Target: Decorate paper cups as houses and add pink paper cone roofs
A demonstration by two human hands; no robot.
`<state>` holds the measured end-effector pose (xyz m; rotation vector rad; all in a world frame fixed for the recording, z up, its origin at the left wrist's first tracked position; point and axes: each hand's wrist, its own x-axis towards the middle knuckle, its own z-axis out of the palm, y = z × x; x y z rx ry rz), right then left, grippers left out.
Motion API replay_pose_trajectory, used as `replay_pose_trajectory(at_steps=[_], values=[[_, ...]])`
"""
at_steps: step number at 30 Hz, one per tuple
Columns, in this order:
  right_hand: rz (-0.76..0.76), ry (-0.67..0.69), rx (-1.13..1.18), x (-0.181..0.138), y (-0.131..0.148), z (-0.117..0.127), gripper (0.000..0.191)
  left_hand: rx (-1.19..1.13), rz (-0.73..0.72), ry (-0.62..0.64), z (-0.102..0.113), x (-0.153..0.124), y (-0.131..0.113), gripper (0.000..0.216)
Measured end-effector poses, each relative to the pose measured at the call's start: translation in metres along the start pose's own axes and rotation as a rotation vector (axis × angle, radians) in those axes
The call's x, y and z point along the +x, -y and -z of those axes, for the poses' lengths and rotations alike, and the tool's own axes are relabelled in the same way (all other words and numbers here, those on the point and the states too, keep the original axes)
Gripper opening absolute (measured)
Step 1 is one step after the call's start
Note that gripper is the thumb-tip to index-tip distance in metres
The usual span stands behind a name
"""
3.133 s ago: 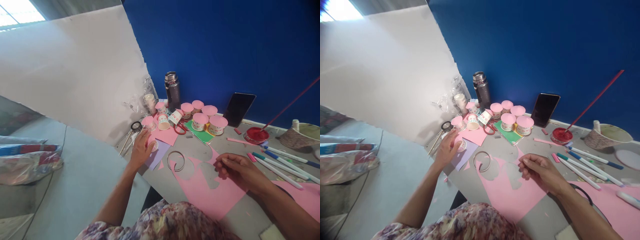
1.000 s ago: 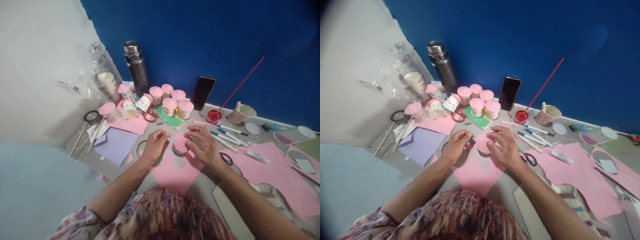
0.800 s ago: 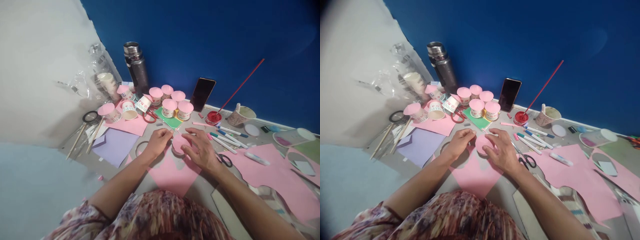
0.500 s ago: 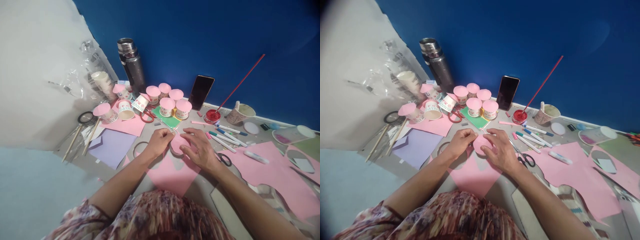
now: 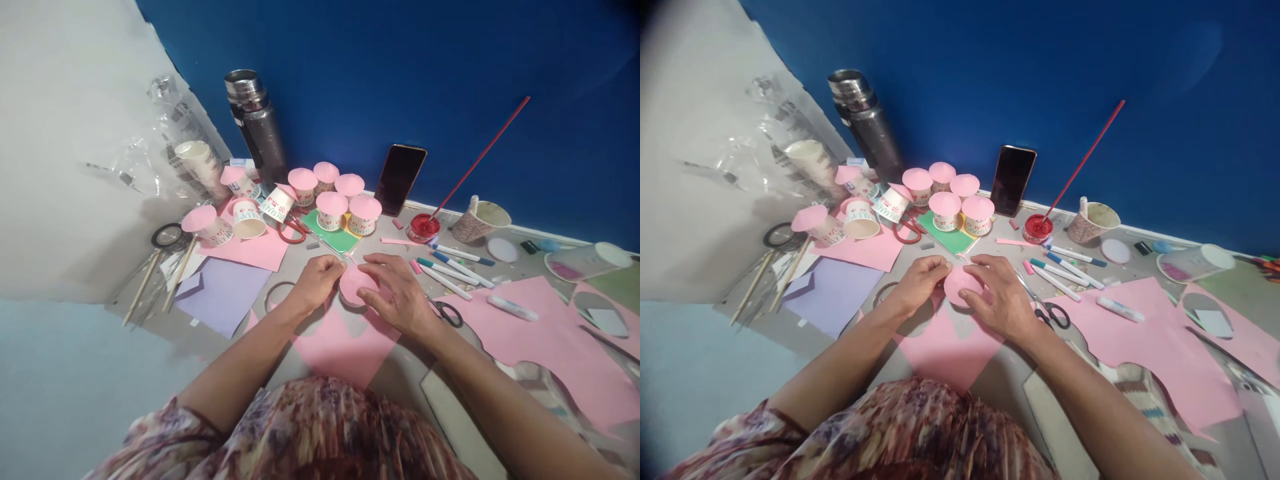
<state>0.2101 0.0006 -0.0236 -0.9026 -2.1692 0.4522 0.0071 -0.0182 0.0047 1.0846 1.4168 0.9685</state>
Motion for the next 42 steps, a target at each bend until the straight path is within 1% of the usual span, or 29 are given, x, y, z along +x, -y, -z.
replay_pose_trajectory(at_steps=[3, 7, 13, 18, 26, 35, 42], values=[[0.013, -0.005, 0.002, 0.000, 0.000, 0.000, 0.031, 0.006, -0.008, -0.007, 0.000, 0.003, -0.005, 0.035], [0.002, 0.001, 0.004, 0.000, 0.000, 0.000, 0.031, 0.027, -0.011, 0.026, 0.000, 0.009, -0.009, 0.036], [-0.005, 0.015, 0.016, 0.000, -0.001, -0.001, 0.033, 0.042, -0.016, 0.063, -0.001, 0.013, -0.008, 0.037], [-0.027, 0.026, 0.026, 0.000, -0.002, -0.001, 0.035, 0.043, -0.016, 0.061, -0.002, 0.013, -0.007, 0.039], [-0.010, 0.031, 0.036, 0.000, -0.003, -0.001, 0.037, 0.044, -0.009, 0.071, -0.002, 0.013, -0.007, 0.042], [-0.019, 0.025, 0.039, 0.000, -0.005, -0.002, 0.039, -0.004, 0.017, 0.104, -0.002, 0.013, -0.006, 0.044], [0.003, 0.016, 0.037, -0.001, -0.006, -0.004, 0.039, -0.016, 0.028, 0.079, 0.006, 0.008, -0.006, 0.043]])
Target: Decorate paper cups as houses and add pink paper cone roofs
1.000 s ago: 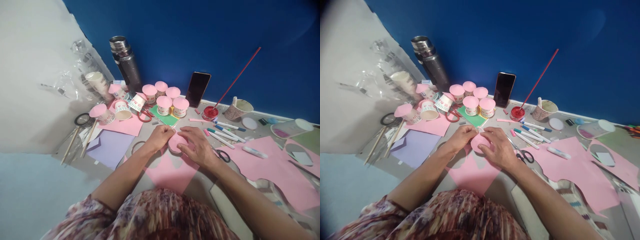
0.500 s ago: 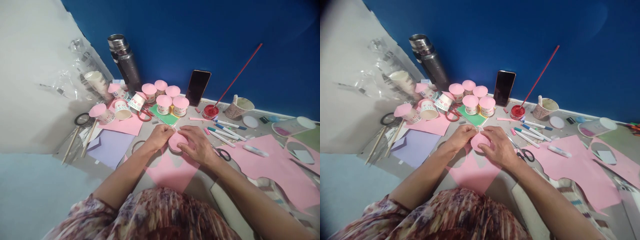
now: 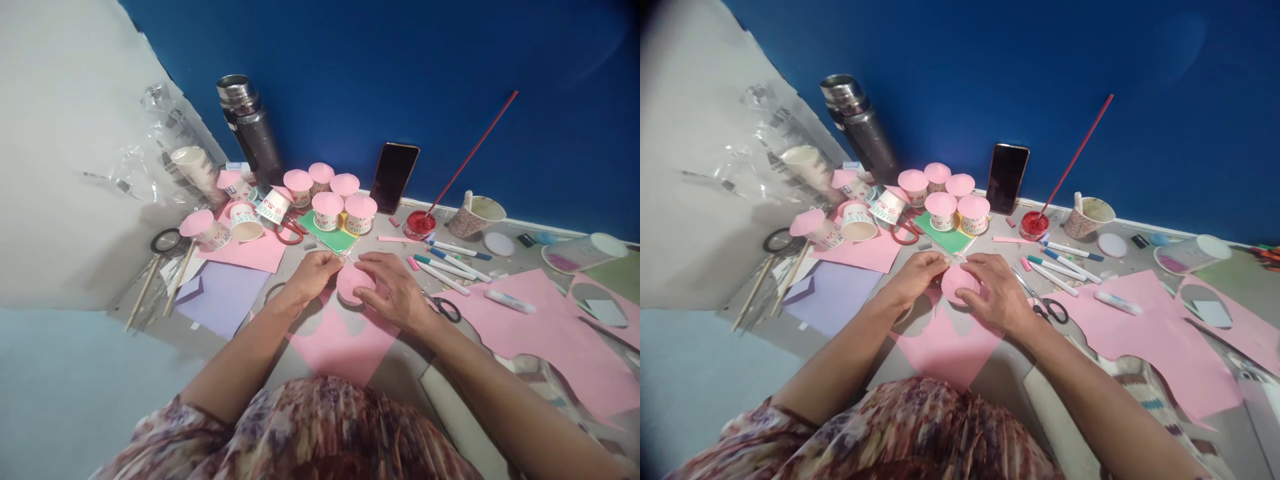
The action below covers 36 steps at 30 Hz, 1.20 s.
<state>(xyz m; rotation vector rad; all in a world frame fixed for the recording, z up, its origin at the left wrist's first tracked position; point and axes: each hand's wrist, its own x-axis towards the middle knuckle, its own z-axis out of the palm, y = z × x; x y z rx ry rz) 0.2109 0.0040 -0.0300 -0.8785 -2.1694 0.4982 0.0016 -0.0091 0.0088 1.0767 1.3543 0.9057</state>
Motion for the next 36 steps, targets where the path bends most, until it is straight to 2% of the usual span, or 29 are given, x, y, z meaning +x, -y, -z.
replay_pose_trajectory(at_steps=[6, 17, 25, 36], values=[[-0.007, -0.001, 0.008, 0.001, 0.000, 0.000, 0.039, 0.025, 0.019, 0.011, 0.007, -0.007, 0.004, 0.039], [0.024, -0.020, 0.004, 0.001, -0.003, -0.002, 0.038, -0.017, 0.041, 0.060, 0.005, -0.006, 0.006, 0.034], [0.010, -0.019, -0.013, 0.000, -0.005, -0.005, 0.037, -0.013, 0.022, 0.013, 0.001, 0.003, 0.001, 0.039], [0.019, -0.008, -0.009, 0.002, -0.008, -0.005, 0.038, -0.019, 0.050, 0.045, 0.001, 0.006, 0.003, 0.043]])
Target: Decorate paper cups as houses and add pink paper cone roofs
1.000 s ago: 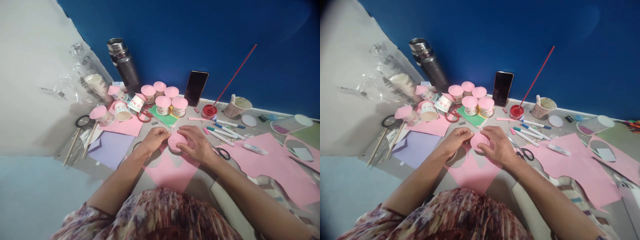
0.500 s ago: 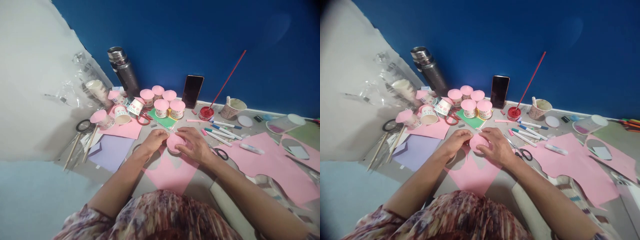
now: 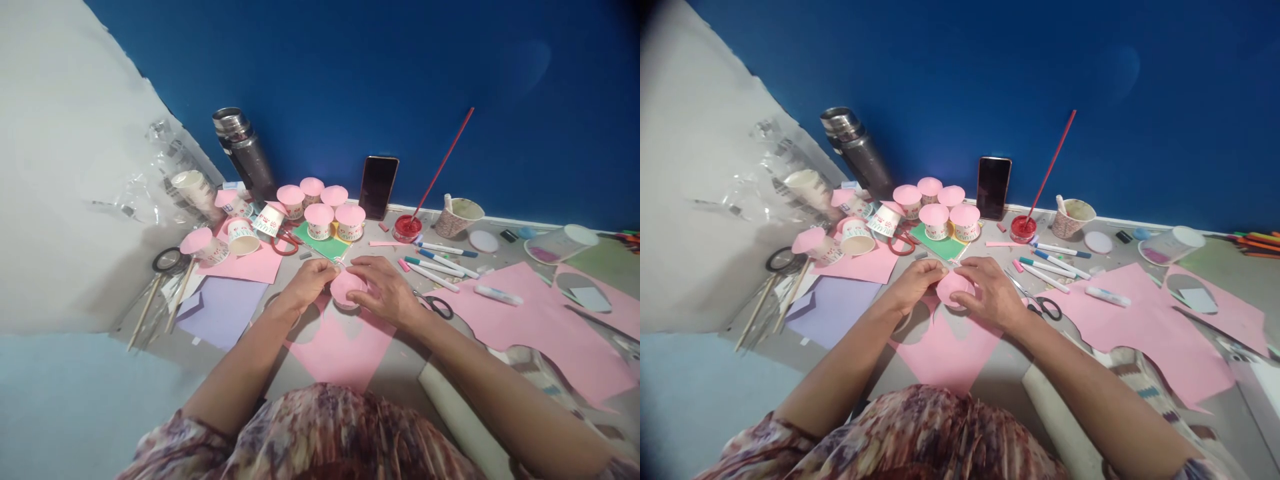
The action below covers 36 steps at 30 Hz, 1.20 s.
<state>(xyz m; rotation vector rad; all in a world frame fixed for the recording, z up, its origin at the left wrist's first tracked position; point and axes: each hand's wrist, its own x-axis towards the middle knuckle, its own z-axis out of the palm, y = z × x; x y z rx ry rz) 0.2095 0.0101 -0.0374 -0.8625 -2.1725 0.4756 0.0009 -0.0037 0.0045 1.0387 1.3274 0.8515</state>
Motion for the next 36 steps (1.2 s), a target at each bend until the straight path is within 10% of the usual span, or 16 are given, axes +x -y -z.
replay_pose_trajectory(at_steps=[36], values=[[0.050, 0.125, 0.078, 0.008, -0.015, 0.029, 0.033, 0.014, -0.012, -0.003, 0.000, 0.000, 0.008, 0.039]])
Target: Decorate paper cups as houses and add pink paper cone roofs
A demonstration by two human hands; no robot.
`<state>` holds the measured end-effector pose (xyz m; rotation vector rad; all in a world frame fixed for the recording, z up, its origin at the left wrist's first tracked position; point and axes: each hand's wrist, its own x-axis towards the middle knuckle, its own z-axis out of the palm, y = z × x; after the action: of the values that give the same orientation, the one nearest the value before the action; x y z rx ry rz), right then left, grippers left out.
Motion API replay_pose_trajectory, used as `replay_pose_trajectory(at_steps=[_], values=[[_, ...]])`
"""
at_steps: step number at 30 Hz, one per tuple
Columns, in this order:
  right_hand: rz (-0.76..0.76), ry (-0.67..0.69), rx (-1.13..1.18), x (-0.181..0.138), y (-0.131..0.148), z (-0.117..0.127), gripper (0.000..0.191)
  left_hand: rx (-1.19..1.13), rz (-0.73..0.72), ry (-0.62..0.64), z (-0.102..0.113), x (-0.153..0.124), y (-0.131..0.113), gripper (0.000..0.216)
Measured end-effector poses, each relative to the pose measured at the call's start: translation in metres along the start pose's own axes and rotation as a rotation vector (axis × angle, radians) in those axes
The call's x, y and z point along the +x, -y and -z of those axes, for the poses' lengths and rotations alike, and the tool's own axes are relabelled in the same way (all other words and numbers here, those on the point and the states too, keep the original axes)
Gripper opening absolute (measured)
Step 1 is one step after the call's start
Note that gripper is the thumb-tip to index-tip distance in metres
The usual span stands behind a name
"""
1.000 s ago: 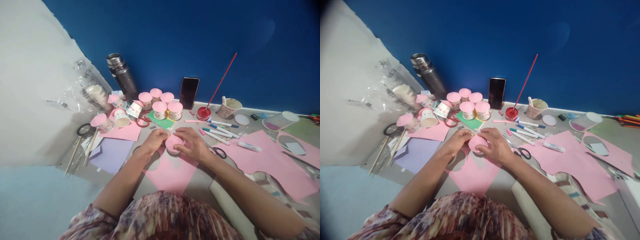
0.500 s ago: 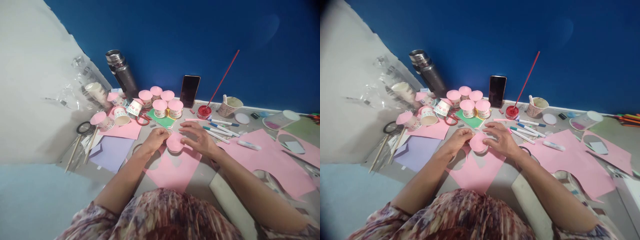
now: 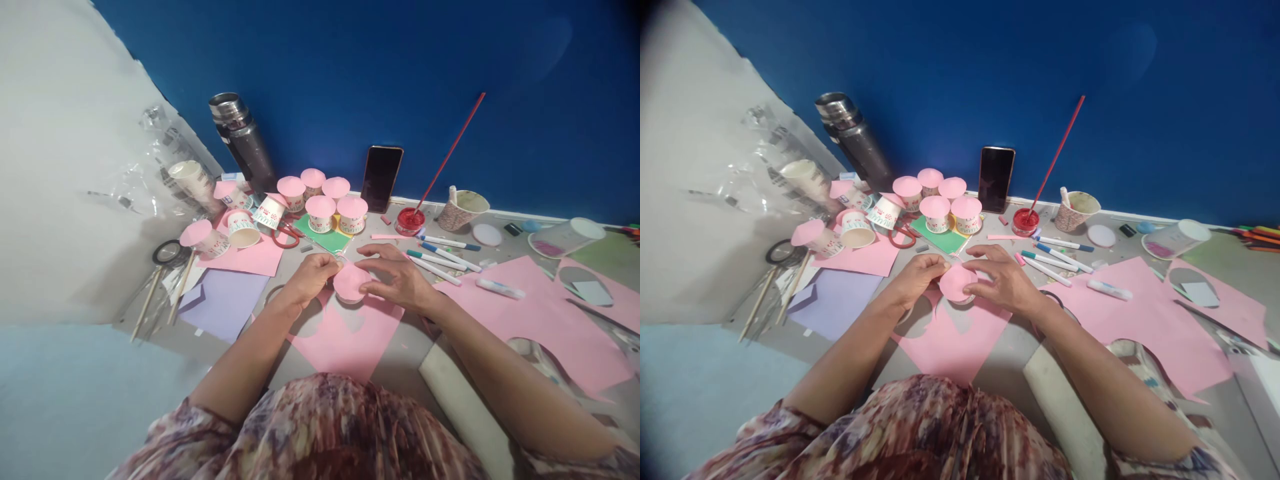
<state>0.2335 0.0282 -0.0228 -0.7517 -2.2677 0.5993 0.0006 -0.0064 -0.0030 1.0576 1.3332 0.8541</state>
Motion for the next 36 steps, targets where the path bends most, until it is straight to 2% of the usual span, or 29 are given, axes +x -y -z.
replay_pose_trajectory(at_steps=[7, 12, 14, 16, 19, 23, 31, 36], values=[[0.025, -0.031, 0.002, -0.001, -0.001, -0.003, 0.036, 0.018, -0.023, -0.016, 0.000, 0.000, 0.000, 0.040], [0.003, -0.047, 0.027, 0.001, 0.003, -0.003, 0.037, 0.050, -0.102, -0.132, 0.001, -0.008, -0.002, 0.030], [-0.016, -0.037, 0.034, 0.002, 0.005, 0.000, 0.034, 0.134, -0.194, -0.234, 0.004, -0.016, -0.003, 0.020], [-0.023, -0.029, 0.025, 0.002, 0.007, 0.003, 0.031, 0.295, -0.363, -0.314, 0.007, -0.027, -0.002, 0.015], [0.007, -0.038, 0.006, 0.002, 0.007, 0.006, 0.030, 0.527, -0.616, -0.300, 0.010, -0.040, 0.006, 0.027], [0.029, -0.043, -0.012, 0.000, 0.005, 0.005, 0.031, 0.712, -0.769, -0.313, 0.007, -0.044, 0.021, 0.024], [0.050, -0.052, -0.003, 0.000, 0.003, 0.000, 0.031, 0.793, -0.874, -0.381, 0.003, -0.039, 0.028, 0.018], [-0.029, -0.075, 0.050, 0.002, 0.004, 0.004, 0.027, 0.804, -0.875, -0.424, 0.003, -0.044, 0.029, 0.020]])
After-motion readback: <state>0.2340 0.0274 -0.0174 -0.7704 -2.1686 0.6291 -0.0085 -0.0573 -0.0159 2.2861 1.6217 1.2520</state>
